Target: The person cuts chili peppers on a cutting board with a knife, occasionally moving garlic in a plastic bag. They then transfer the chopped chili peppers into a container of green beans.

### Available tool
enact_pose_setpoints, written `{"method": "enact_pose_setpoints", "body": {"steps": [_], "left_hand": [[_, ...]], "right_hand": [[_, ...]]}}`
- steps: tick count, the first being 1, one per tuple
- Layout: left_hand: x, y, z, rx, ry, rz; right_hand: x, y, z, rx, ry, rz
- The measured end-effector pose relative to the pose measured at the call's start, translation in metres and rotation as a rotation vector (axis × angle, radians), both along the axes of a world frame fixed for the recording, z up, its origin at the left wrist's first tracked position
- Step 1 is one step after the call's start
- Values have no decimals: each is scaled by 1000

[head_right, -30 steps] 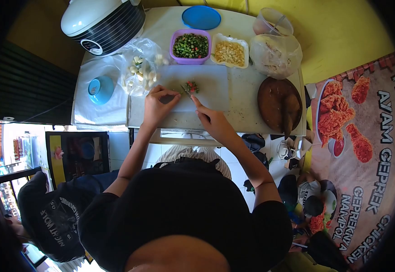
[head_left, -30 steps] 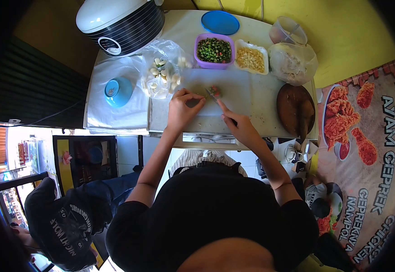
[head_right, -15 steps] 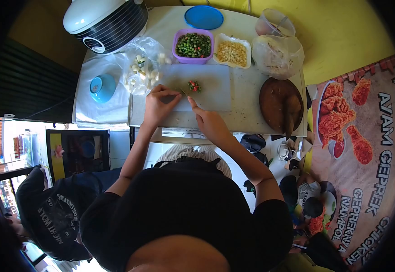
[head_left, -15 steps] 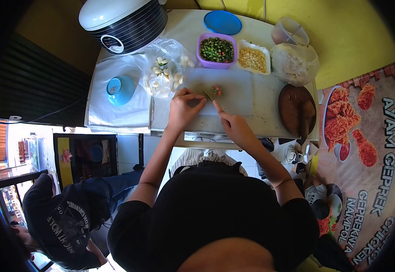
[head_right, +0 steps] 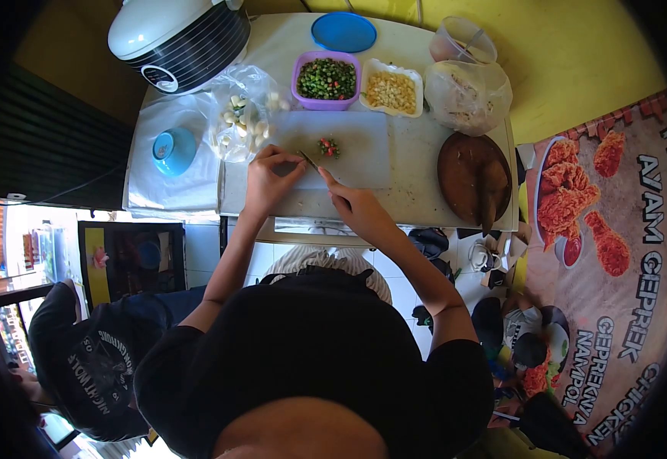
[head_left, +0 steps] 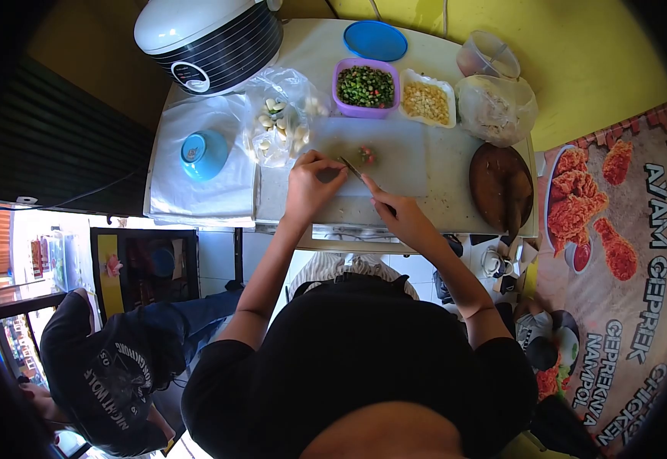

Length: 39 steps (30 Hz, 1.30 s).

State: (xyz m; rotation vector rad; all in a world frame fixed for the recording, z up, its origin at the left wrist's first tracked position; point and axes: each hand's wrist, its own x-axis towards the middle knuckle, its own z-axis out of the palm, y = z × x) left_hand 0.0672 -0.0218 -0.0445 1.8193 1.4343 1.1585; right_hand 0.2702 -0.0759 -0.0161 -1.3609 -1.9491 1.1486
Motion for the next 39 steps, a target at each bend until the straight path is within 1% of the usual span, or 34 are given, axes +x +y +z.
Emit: {"method": "enact_pose_setpoints", "body": {"steps": [4,6,7,10,12,13,14,15,16,18,19,22,23,25,26,28,30,32,34,36,38,39], "left_hand": [[1,0,-1,-4,-3,9],[1,0,0,-7,-2,9],[1,0,1,-5,0,9],[1,0,2,5,4,11],[2,0,0,-22,7,15],[3,1,0,-54,7,18],[6,2,1,-51,6,18],[12,5,3,27,106,22],[16,6,5,104,208,26],[26,7,3,82,202,45],[29,8,3,59,197,64],[26,6,5,94,205,60],[24,5,7,96,206,59],[16,0,20,-8,67,3],[10,-2,30,-5,71,12],[-4,-4,57,1,-33,5],[-30,4,76,63,-28,54],[-59,20,86,199,-34,132],[-82,39,96,200,122,208],[-100,62,84,204,137,226],[-112,80,67,163,278,167],[-113,85,64,91,337,160]], "right_hand": [[-7,-3,-3,16,-79,-22],[-11,-5,-11,125,-251,-33],[-12,-6,-13,123,-250,-34],[-9,0,-11,146,-188,-27],[2,6,-6,-12,8,-11],[5,8,-6,-8,8,-11],[7,10,-6,-3,54,-63],[9,11,-6,1,99,-115],[11,12,-5,3,99,-114],[13,13,-2,7,92,-187],[15,13,-2,10,92,-190],[17,12,-2,27,101,-214],[17,10,0,-4,103,-204],[14,7,2,-33,110,-189],[11,5,2,-39,112,-135],[6,4,3,-38,117,-59],[3,4,3,-69,85,9],[3,6,3,-83,70,62],[6,9,3,-159,130,-47],[11,12,3,-111,124,-42],[13,17,10,-133,127,-83],[15,19,10,-130,127,-78]]}}
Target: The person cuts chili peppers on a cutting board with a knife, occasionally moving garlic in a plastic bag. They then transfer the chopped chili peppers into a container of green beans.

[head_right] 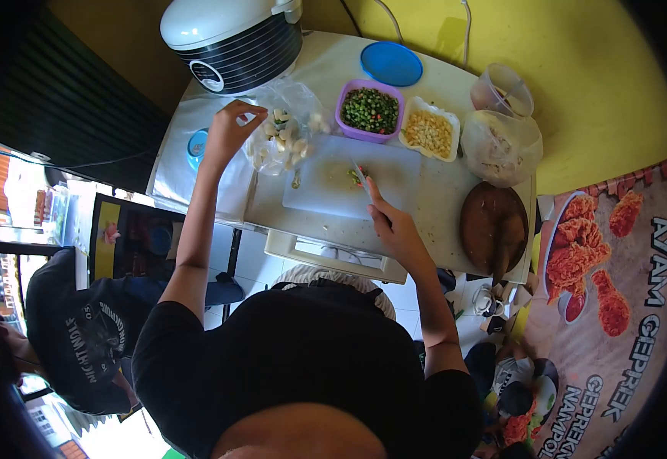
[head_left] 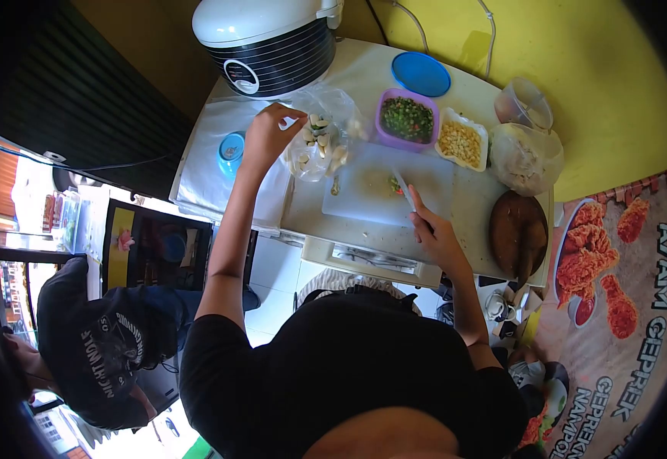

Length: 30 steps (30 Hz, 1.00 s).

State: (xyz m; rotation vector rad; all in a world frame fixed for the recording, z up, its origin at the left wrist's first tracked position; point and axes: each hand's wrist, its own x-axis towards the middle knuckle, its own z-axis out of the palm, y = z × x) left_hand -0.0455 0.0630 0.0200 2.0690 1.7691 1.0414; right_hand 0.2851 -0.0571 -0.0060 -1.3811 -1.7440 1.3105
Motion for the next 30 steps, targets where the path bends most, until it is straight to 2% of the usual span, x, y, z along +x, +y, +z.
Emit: {"method": "enact_pose_setpoints", "body": {"steps": [1,3,11,14,17,20,24,26,28,30], "left_hand": [[-1,4,-2,3,0,3],[-1,10,-8,-112,181,-36],[-1,19,-19,-148,172,-39],[-2,21,-18,-150,200,-64],[-3,24,-19,-140,215,-76],[-1,24,-16,-96,213,-109],[8,4,2,35,48,-57],[18,-13,12,91,-41,-63],[35,-35,20,112,-184,-134],[55,-56,17,54,-213,-248]], "right_hand": [[2,2,0,-11,-6,-8],[3,4,0,-20,-14,-15],[-5,10,-12,33,-50,107],[-9,11,1,-38,-125,190],[-12,11,-1,60,-132,246],[-13,12,9,21,-187,243],[-9,11,6,17,-196,227],[-7,8,11,-8,-171,132],[-2,8,7,-3,-175,119],[2,6,-2,-2,-178,105]]}}
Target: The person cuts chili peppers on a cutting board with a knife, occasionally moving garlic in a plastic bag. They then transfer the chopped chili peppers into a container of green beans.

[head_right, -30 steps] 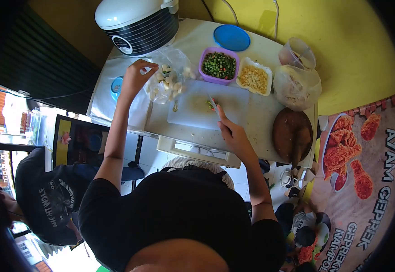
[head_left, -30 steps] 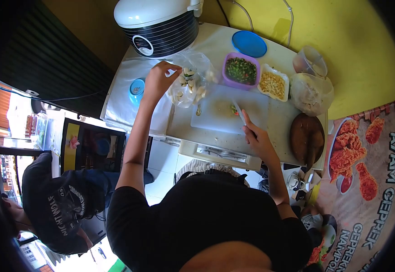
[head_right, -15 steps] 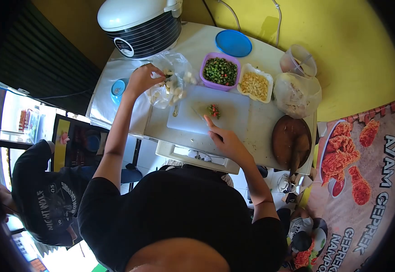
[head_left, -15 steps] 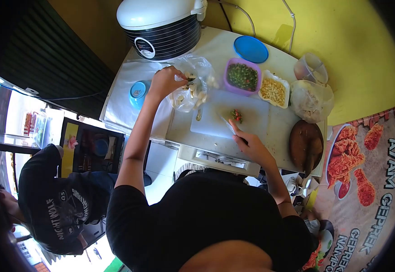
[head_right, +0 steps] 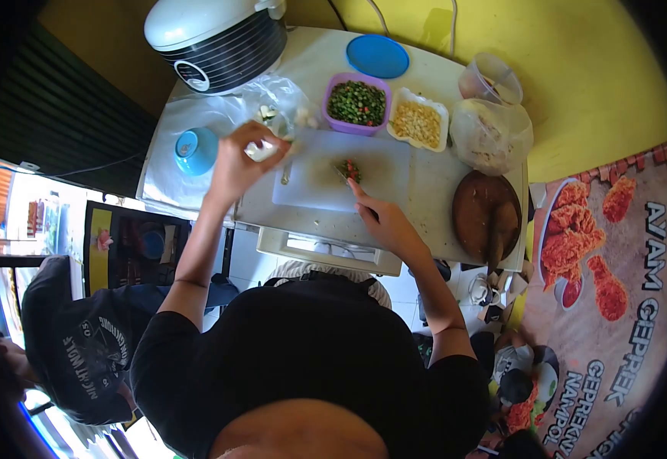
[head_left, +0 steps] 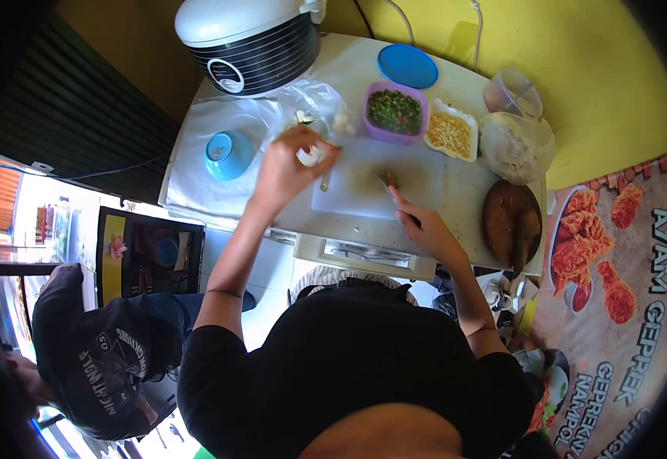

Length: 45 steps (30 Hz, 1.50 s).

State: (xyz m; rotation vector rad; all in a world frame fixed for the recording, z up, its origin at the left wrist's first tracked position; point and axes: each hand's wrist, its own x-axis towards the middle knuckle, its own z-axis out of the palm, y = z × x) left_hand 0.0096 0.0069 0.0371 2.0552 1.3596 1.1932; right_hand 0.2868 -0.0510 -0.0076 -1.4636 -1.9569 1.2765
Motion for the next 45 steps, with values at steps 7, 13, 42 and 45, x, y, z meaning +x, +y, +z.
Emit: {"method": "enact_pose_setpoints", "body": {"steps": [7,13,42,45], "left_hand": [[56,-19,-69,-245,38,-100],[74,-22,-78,-243,-26,15],[70,-32,-92,-25,-24,117],[71,-31,-92,-1,-68,168]], "right_hand": [[-8,-17,-2,73,80,-105],[-11,-27,-13,150,99,-108],[-22,-18,-14,241,-191,-22],[-16,-27,-13,237,-162,-24]]}}
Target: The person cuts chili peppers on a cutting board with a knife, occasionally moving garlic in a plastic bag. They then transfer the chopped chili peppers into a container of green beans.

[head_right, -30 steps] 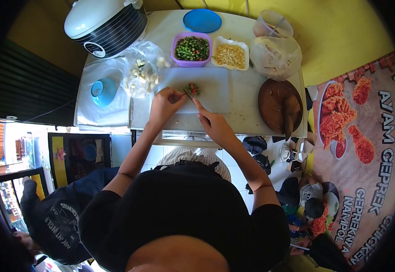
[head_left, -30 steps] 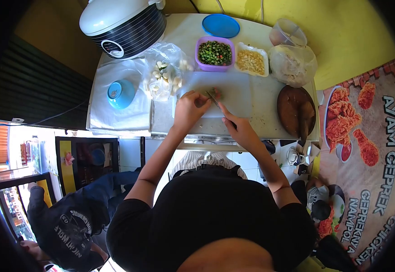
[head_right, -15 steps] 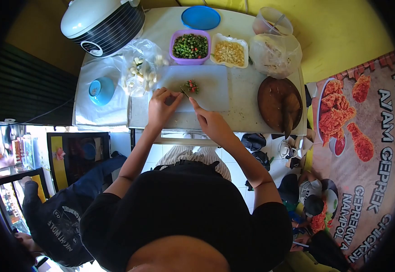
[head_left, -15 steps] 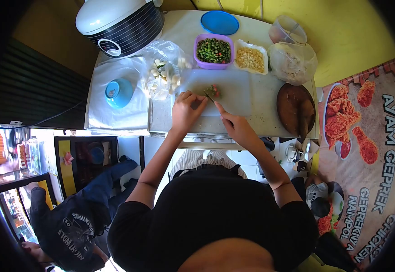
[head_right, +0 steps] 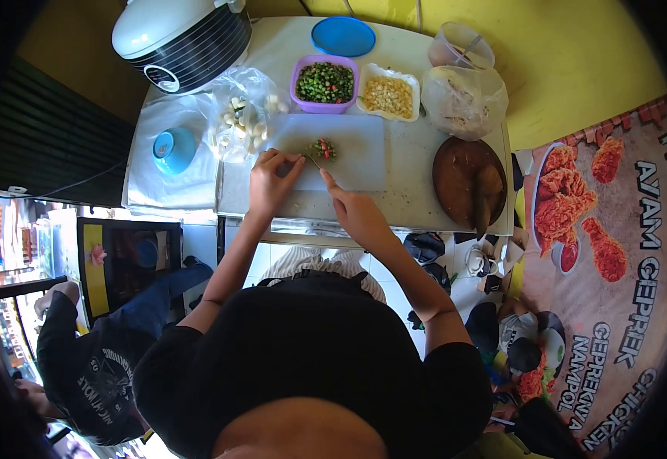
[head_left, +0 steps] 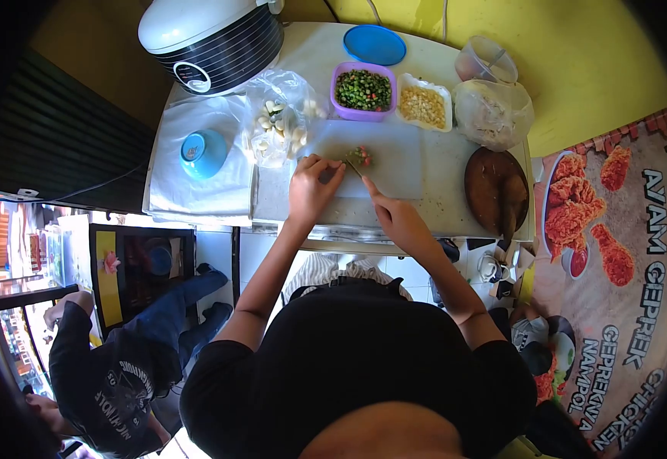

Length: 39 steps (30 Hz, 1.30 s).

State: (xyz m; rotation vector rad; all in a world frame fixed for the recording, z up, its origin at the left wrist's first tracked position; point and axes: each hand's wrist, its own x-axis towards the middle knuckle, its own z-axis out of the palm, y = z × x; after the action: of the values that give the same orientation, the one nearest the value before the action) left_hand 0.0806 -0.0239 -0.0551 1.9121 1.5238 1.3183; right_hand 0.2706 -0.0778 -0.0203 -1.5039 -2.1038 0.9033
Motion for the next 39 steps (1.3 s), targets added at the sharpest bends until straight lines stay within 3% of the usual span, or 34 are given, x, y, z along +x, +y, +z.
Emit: {"method": "enact_pose_setpoints", "body": {"steps": [2,12,39], "left_hand": [[1,-2,5,-96,-33,8],[0,-2,-2,-27,27,-7],[2,-3,2,-104,-28,13]], "right_hand": [[6,-7,6,-55,39,-21],[6,3,8,-40,188,-5],[-1,5,17,-43,-40,13]]}}
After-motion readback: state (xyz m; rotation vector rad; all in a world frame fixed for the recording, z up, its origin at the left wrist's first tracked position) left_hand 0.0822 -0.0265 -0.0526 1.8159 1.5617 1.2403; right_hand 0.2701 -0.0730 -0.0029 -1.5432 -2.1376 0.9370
